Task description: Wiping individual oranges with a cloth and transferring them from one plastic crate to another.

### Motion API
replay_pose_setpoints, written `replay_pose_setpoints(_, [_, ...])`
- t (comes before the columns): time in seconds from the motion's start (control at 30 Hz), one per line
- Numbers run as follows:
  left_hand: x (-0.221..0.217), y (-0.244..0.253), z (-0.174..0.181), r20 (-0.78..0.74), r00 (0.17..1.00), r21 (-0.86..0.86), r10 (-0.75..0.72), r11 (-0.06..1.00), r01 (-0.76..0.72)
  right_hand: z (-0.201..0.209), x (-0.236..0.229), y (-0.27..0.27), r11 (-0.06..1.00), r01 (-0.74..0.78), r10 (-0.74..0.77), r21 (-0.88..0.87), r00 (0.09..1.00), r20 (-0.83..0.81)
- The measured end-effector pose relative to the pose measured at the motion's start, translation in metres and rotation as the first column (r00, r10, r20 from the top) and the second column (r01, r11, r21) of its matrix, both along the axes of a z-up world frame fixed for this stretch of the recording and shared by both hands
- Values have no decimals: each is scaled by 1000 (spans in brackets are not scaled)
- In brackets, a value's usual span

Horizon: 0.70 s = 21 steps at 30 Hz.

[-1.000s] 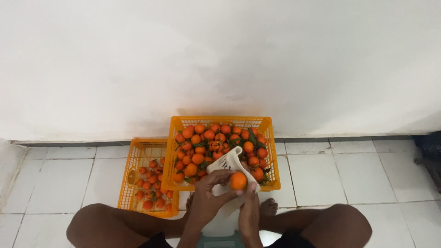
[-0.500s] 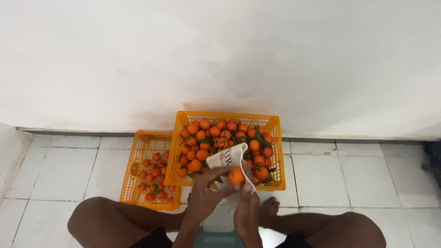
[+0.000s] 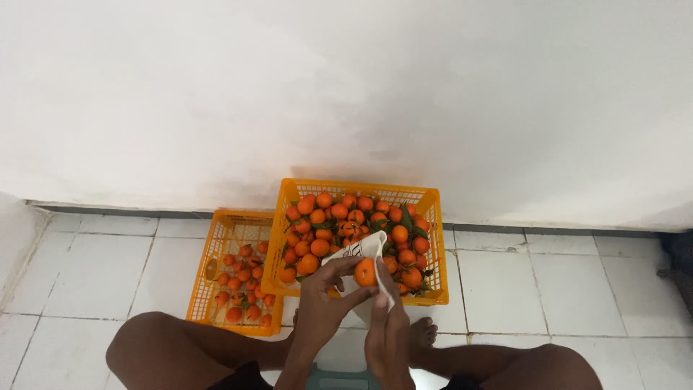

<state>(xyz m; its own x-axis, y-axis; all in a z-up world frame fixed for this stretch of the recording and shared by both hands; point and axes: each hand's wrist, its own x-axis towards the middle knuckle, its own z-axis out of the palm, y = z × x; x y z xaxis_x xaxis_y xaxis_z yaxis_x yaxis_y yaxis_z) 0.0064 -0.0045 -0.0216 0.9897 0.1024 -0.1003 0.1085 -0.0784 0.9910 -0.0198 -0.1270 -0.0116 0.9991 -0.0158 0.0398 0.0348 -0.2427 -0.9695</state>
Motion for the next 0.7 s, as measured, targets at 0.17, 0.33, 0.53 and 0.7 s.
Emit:
replay_pose_setpoints(0.17, [-4, 6, 12, -109, 994, -31, -18, 999, 15, -7, 1, -5, 998, -30, 37, -60, 992, 118])
replay_pose_setpoints(0.33, [-4, 11, 17, -129, 971, -43, -201, 980, 197, 26, 12, -7, 999, -34, 30, -22, 985, -172])
replay_pose_setpoints(0.53, [1, -2, -6, 10, 1000, -105, -30, 994, 31, 2, 1, 8, 988, 76, -38, 138, 965, -259])
replay_pose_setpoints(0.7, [-2, -6, 2, -10, 998, -84, -60, 995, 59, -16, 0, 5, 636, 528, -94, 563, 777, -622])
